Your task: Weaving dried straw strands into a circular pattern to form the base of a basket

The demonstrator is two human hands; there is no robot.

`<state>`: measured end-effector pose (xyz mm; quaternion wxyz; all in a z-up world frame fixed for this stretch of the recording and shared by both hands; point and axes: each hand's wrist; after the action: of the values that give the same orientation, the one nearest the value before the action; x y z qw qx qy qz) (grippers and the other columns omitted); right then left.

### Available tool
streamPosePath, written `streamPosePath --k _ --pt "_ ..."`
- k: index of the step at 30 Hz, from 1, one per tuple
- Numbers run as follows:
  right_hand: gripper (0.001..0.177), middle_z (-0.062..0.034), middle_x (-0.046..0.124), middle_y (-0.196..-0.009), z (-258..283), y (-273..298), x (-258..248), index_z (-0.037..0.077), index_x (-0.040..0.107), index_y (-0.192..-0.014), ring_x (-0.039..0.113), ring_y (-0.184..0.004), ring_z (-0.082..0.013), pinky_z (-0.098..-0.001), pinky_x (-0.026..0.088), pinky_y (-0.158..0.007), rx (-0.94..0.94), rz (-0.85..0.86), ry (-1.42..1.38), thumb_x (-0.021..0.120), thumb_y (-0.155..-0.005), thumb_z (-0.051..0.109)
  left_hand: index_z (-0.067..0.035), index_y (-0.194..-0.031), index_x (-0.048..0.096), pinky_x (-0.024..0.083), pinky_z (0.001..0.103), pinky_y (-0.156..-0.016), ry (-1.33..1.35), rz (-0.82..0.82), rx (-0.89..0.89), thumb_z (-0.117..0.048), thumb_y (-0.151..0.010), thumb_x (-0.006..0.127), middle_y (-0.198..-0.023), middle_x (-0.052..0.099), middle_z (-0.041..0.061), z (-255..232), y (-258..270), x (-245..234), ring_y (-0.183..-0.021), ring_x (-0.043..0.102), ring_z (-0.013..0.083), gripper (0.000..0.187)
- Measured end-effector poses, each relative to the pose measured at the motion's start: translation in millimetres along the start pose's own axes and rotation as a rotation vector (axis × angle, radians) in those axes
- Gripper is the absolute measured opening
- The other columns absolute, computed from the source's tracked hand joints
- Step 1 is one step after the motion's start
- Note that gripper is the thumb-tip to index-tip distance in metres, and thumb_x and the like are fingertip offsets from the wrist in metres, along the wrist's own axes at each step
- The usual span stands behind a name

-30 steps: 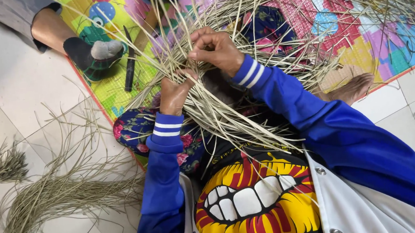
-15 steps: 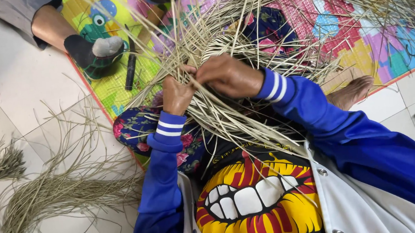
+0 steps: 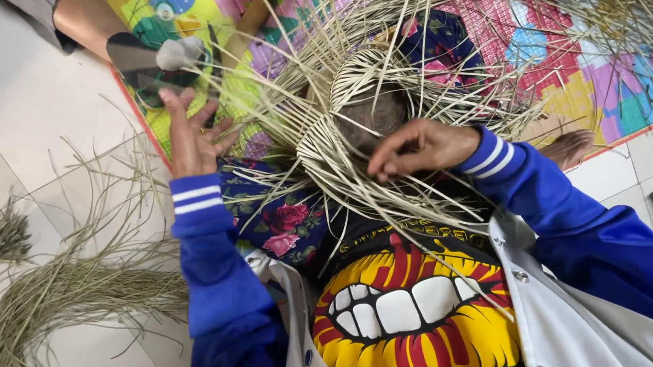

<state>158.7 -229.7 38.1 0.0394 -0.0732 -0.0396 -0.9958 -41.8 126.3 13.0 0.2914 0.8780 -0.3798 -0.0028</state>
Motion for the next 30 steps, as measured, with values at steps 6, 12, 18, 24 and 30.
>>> streamPosePath --k 6,12,18,24,30 --pt "0.019 -0.0124 0.066 -0.085 20 -52 11 -0.002 0.074 -0.11 0.062 -0.074 -0.0229 -0.0374 0.051 -0.07 -0.248 -0.147 0.302 0.072 -0.092 0.001 -0.006 -0.134 0.065 0.054 0.049 -0.096 -0.706 0.023 0.232 -0.04 -0.099 0.075 -0.123 0.059 0.022 9 63 29 -0.109 0.066 0.0422 0.05" --pt "0.018 -0.0048 0.06 -0.085 10 -67 27 0.013 0.074 -0.11 0.064 -0.073 -0.0265 -0.0372 0.052 -0.063 -0.207 -0.191 0.826 0.064 -0.102 0.026 -0.002 -0.114 0.075 0.054 0.037 -0.076 -0.749 0.059 0.45 -0.038 -0.092 0.082 -0.102 0.068 0.015 62 67 66 -0.084 0.064 0.0274 0.042" --pt "0.01 -0.0005 0.058 -0.093 -29 -77 31 0.019 0.063 -0.097 0.063 -0.084 -0.0242 -0.0394 0.052 -0.077 -0.162 -0.354 1.336 0.062 -0.096 0.029 -0.006 -0.095 0.076 0.05 0.024 -0.073 -0.371 0.12 0.322 -0.017 -0.102 0.066 -0.082 0.072 0.005 95 51 65 -0.081 0.057 0.0087 0.016" --pt "0.027 0.0045 0.062 -0.086 -41 -101 25 0.02 0.066 -0.102 0.068 -0.081 -0.0213 -0.0356 0.054 -0.071 -0.206 -0.419 0.922 0.074 -0.094 0.045 -0.003 -0.127 0.07 0.054 0.04 -0.101 -0.037 0.144 0.214 -0.006 -0.099 0.066 -0.116 0.075 0.014 89 56 76 -0.11 0.067 0.0176 0.028" --pt "0.021 -0.0143 0.069 -0.085 14 -102 10 0.001 0.073 -0.103 0.066 -0.07 -0.027 -0.036 0.053 -0.062 -0.209 -0.357 0.616 0.082 -0.09 0.013 -0.003 -0.121 0.069 0.058 0.037 -0.094 0.035 0.153 0.146 -0.008 -0.099 0.069 -0.103 0.075 0.012 101 44 63 -0.098 0.069 0.0153 0.023"
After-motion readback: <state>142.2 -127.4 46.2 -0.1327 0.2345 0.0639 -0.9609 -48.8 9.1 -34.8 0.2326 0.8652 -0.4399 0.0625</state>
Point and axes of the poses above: each hand's wrist, its own y-axis away from the middle knuckle, its own x-axis out of the palm, z = x × y
